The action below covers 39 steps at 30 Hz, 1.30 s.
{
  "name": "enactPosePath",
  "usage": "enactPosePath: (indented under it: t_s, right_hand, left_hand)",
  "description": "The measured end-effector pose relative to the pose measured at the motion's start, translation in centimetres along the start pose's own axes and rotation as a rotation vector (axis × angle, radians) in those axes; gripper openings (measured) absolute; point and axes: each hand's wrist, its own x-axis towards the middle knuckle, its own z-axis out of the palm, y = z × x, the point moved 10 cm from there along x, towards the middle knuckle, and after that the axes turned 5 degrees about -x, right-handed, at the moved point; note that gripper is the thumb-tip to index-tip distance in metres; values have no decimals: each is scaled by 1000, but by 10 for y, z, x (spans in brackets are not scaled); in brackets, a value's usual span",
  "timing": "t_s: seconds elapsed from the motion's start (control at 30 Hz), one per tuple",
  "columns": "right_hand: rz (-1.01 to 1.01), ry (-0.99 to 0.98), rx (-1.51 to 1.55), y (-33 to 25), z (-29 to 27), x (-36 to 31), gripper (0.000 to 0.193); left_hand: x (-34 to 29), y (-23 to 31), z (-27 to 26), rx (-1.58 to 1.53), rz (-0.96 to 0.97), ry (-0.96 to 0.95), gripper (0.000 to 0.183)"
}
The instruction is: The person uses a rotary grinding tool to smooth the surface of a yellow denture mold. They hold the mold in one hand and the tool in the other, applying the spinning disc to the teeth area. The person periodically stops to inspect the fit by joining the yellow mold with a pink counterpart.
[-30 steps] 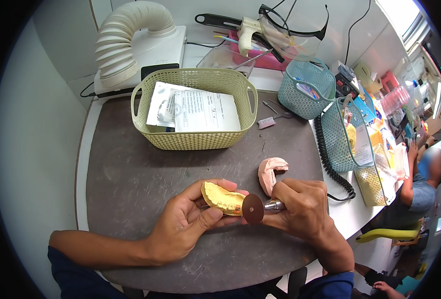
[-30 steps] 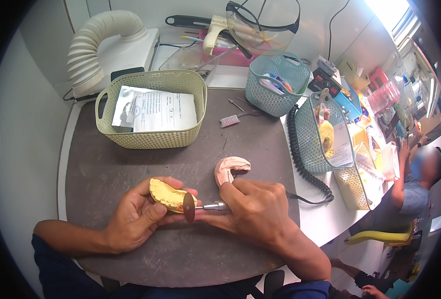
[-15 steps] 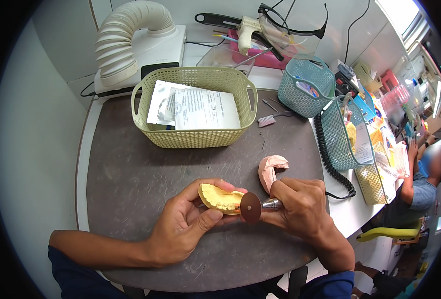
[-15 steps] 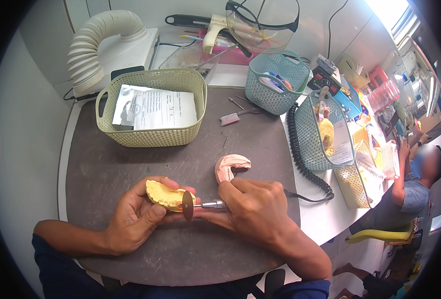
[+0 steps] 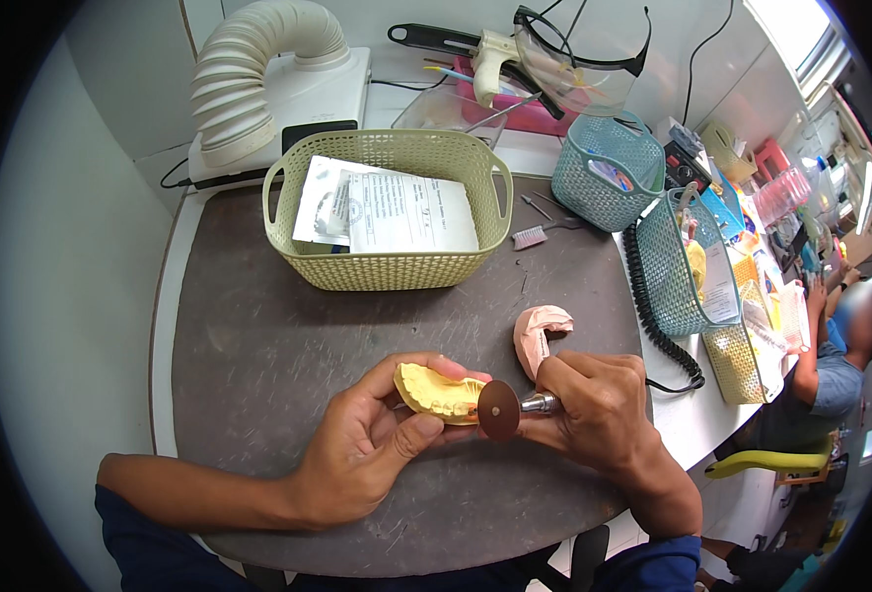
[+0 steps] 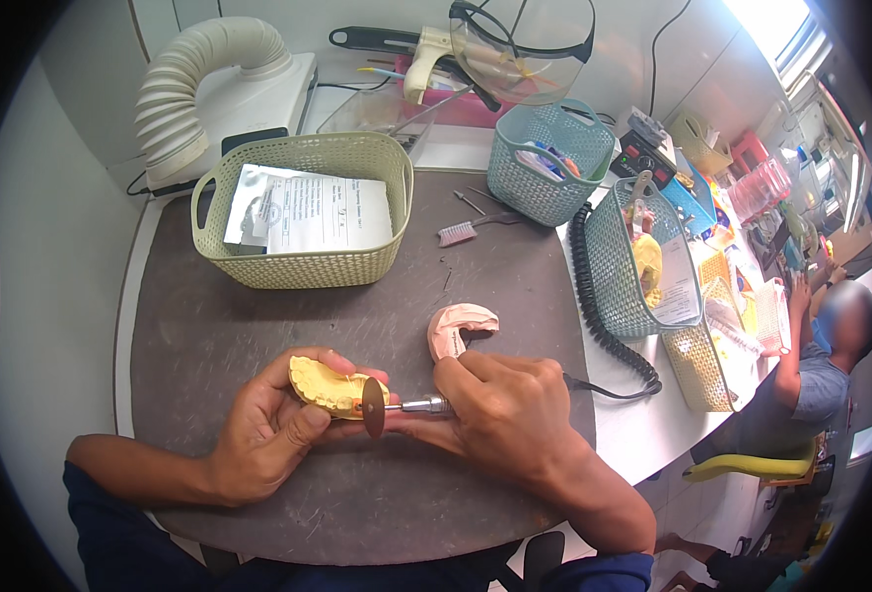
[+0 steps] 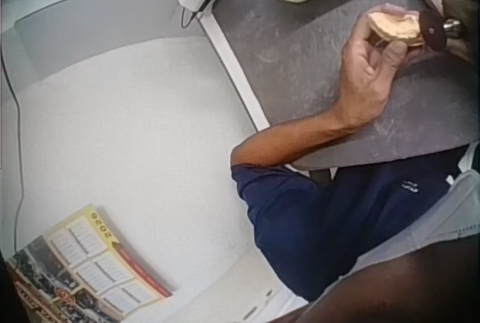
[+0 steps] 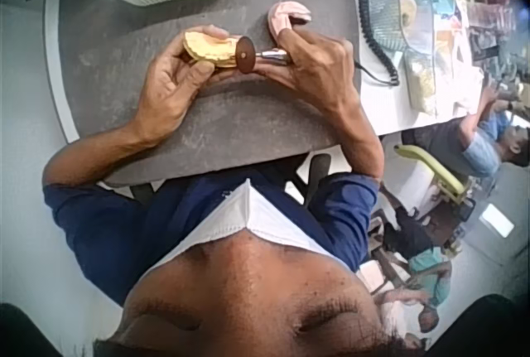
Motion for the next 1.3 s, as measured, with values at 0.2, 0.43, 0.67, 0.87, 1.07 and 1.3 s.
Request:
enactPosePath:
  t_s: [0.2,0.43,0.67,0.87,1.07,1.3]
  right_hand:
    - [5,0,3,0,1,-1,52]
    - [10,0,8,0,0,-1,52]
    - [22,4,9,1,0,0,52]
    - [17,-7,4,0,0,0,53]
    - [2,-6,4,0,0,0,53]
    - [9,-12,3,0,1,-1,58]
  left_hand:
    - [-1,2,0,30,14,0,41]
    - [-1,1,0,33,13,-4,40]
    - [-1,1,-2,60,6,9,40]
    - [-1,1,0,38,18,-3,41]
    - [-1,2,1,43,22,-9,41]
    - [-1,2,0,62,20,-2,40]
